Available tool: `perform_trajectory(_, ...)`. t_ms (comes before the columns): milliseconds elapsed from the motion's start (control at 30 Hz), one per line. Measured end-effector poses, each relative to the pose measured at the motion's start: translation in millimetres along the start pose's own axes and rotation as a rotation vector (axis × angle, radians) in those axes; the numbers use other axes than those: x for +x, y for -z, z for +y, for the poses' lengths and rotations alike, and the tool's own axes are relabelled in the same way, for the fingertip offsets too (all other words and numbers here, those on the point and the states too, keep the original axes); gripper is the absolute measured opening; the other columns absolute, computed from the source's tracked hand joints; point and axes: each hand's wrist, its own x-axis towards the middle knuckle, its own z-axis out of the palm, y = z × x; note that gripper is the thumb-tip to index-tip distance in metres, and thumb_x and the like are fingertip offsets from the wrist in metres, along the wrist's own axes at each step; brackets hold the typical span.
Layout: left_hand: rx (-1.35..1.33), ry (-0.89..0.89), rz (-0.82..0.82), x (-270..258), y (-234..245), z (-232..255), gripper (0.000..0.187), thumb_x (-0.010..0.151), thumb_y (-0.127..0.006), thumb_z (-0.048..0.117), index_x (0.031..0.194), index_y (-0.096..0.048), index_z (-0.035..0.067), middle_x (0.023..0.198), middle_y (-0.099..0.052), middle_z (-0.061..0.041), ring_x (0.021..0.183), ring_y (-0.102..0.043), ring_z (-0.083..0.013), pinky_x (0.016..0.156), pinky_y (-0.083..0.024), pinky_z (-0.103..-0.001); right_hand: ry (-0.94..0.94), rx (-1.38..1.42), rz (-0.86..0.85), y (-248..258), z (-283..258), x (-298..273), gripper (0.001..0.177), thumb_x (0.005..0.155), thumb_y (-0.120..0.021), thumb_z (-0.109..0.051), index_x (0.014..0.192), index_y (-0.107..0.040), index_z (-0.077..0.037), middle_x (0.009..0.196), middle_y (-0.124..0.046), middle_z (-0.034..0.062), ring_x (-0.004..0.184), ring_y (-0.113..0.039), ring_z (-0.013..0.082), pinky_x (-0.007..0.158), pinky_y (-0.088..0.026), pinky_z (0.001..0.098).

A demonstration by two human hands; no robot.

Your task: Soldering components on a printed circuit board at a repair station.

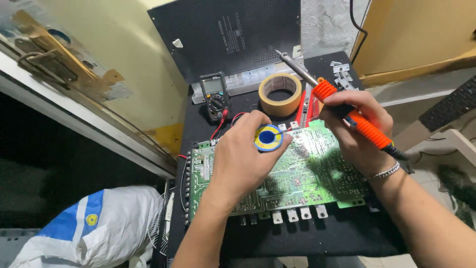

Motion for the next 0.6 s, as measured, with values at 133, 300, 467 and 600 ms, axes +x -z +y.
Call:
perform_trajectory(133,0.039,0.025,-0.037,0.3,9.2,-5.7,0.036,0.090,-0.069,0.049,0.093,-0.053,0.016,0.085,-0.065,-0.003,0.075,-0.064,-0.0274,0.062,-0.046,-0.045,0.023,0.087,-0.056,2.0,1.2,9.1,0.020,0.098,-0.067,0.010,0.114,-0.060,0.000,0.097,-0.068,0.0145,0.084,-0.069,0.0201,0.081,-0.059,0.0296)
perform_trajectory(300,0.000,-0.078,-0.041,-5.2,18.9,-17.0,0.020,0.094,-0.063,0.034,0.097,-0.062,0.015,0.093,-0.070,-0.001,0.081,-0.067,-0.0268,0.070,-0.047,-0.041,-0.261,0.260,0.184,21.0,26.3,18.9,0.017,0.114,-0.056,-0.027,0.118,-0.057,-0.011,0.087,-0.063,0.0060,0.070,-0.064,0.0111,0.056,-0.051,0.0208)
perform_trajectory(467,0.096,-0.116,-0.144,-13.1,13.4,-11.5,0.033,0.096,-0.059,0.049,0.092,-0.062,0.016,0.089,-0.068,0.000,0.078,-0.067,-0.0275,0.062,-0.047,-0.045,-0.429,0.426,0.541,29.7,50.7,27.9,0.020,0.098,-0.072,-0.026,0.102,-0.061,-0.010,0.067,-0.054,0.0013,0.050,-0.055,0.0110,0.043,-0.043,0.0237)
perform_trajectory(600,0.149,-0.307,-0.071,-19.9,-6.3,-15.2,0.021,0.098,-0.063,0.031,0.084,-0.059,0.016,0.077,-0.065,0.000,0.063,-0.062,-0.0275,0.045,-0.043,-0.045,-0.596,0.492,0.726,34.9,55.0,31.8,0.039,0.078,-0.088,-0.043,0.083,-0.066,-0.011,0.065,-0.058,-0.0025,0.047,-0.048,0.0055,0.041,-0.037,0.0214)
